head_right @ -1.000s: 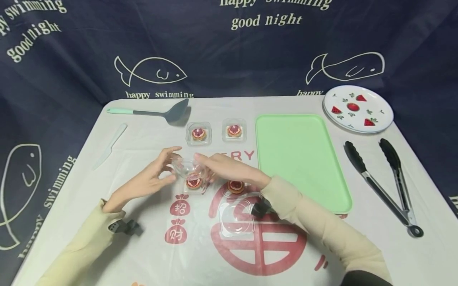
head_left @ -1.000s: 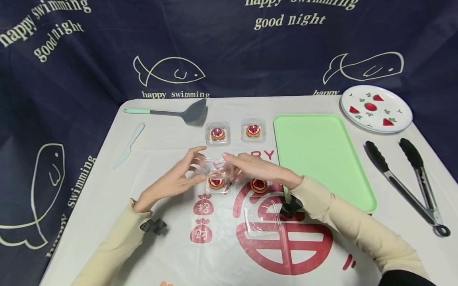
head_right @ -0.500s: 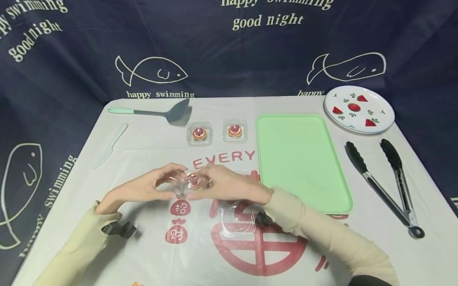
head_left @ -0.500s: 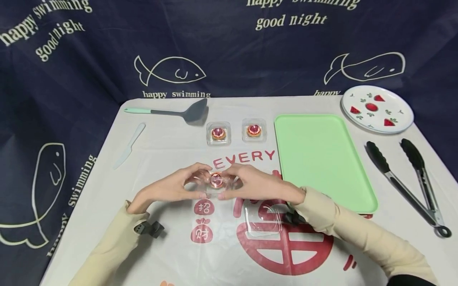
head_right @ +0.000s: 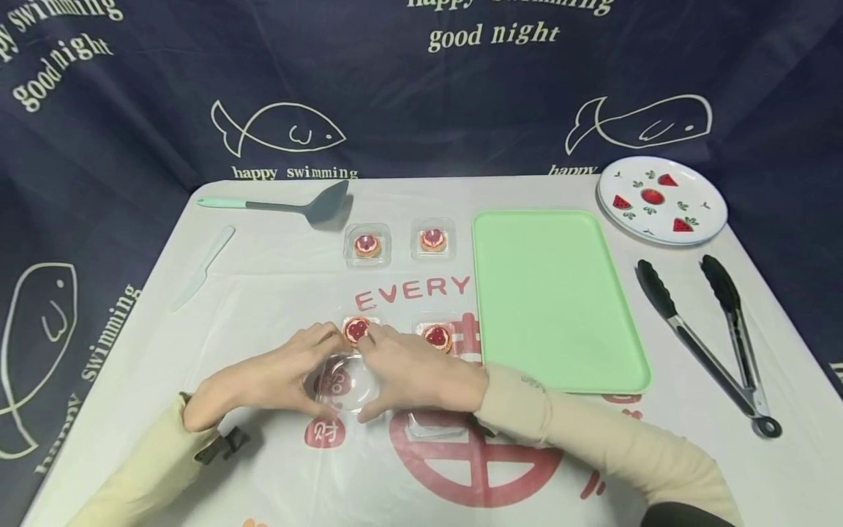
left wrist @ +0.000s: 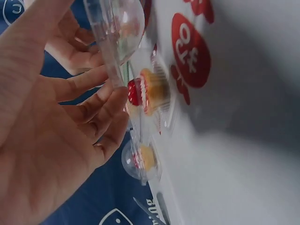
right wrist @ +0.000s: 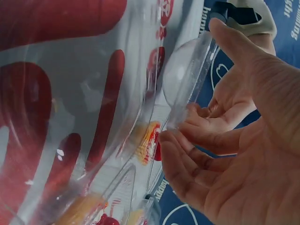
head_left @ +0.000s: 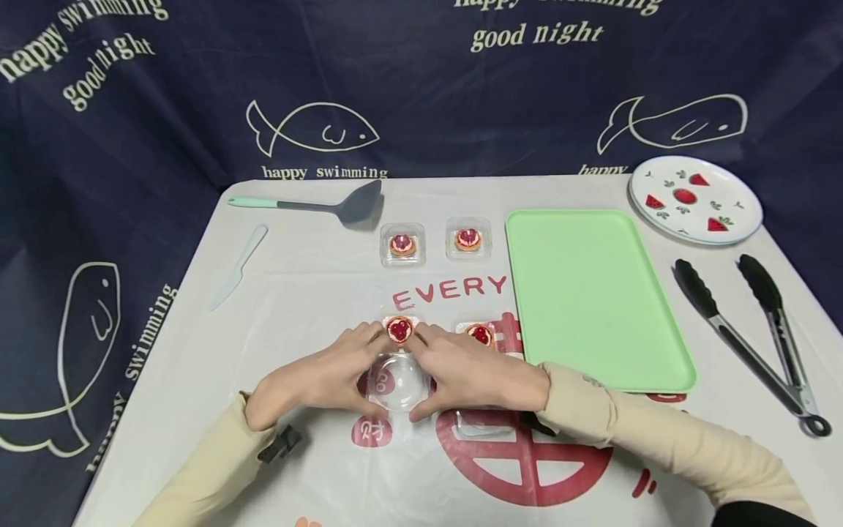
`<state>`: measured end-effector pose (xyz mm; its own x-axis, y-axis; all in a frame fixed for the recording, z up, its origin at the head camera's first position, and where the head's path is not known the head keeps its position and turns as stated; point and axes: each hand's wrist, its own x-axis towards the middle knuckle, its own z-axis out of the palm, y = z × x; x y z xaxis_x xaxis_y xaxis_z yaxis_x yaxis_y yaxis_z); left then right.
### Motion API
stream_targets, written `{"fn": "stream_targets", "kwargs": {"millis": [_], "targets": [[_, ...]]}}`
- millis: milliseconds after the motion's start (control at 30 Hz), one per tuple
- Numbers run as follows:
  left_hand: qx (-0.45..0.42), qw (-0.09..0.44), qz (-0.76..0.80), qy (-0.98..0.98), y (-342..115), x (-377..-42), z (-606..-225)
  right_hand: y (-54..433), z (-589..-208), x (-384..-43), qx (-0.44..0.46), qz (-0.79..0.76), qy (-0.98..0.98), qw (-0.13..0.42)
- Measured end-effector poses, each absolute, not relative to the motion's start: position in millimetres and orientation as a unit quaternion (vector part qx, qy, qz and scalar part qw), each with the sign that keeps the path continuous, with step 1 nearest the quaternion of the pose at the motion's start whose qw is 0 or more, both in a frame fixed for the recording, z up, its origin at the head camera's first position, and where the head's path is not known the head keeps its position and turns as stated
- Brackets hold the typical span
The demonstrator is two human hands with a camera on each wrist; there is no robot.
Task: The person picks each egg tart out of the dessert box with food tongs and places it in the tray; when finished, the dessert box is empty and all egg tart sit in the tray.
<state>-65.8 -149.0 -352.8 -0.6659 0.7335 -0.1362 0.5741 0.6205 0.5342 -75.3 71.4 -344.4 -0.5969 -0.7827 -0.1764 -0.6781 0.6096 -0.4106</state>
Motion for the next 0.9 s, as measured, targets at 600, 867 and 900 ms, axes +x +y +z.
{"fn": "stream_targets", "kwargs": {"millis": [600,867,900], "targets": [[0.401,0.121,0.109,0.902,-139.1,-56.3,-362.8,66.9,-358.3,-62.9,-0.462,-0.07,0.88,0.085],[0.4,0.12,0.099,0.903,-139.7,-55.3,-358.7,73.3,-346.9,-69.0,-0.439,-0.113,0.885,0.104],[0.398,0.125,0.111,0.902,-140.2,-56.0,-357.6,75.6,-343.5,-72.2,-0.429,-0.126,0.888,0.108]]}}
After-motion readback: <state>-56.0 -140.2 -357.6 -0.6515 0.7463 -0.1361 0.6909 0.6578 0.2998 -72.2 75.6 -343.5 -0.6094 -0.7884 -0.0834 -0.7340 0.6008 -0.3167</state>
